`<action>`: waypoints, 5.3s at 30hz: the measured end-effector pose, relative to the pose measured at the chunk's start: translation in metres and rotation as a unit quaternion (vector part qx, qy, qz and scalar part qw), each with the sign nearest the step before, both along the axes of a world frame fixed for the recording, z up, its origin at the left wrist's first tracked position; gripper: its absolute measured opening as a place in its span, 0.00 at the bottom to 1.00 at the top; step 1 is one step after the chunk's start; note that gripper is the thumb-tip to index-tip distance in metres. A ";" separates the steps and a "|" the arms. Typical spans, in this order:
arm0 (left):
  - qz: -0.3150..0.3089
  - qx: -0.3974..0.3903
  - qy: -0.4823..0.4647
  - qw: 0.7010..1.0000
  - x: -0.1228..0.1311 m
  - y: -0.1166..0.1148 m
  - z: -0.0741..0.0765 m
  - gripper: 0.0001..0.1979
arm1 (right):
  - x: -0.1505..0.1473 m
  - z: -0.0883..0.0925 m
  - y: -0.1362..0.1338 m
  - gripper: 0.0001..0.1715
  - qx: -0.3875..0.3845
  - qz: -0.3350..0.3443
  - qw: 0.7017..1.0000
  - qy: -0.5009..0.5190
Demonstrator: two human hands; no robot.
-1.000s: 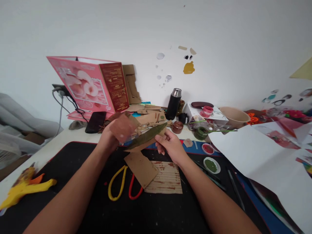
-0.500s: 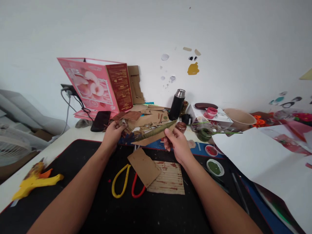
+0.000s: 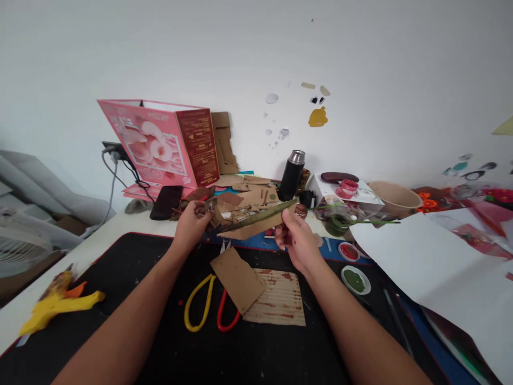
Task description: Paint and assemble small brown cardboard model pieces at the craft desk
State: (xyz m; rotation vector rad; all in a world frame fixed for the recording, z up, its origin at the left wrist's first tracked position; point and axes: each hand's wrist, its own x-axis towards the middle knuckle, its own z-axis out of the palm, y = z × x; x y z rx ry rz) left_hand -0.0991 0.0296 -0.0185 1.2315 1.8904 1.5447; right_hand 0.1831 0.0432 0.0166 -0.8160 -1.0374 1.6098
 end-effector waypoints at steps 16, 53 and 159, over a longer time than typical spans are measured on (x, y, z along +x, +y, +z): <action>0.015 0.000 0.068 0.998 0.008 0.002 -0.003 0.15 | 0.003 0.001 0.005 0.36 -0.013 -0.022 0.998 0.061; -0.055 -0.044 0.347 0.935 0.019 -0.009 0.002 0.15 | 0.001 -0.003 0.004 0.33 -0.026 0.005 0.999 0.027; -0.249 0.137 0.326 0.902 0.016 -0.023 0.021 0.40 | -0.002 -0.009 0.004 0.33 0.009 -0.017 1.000 0.017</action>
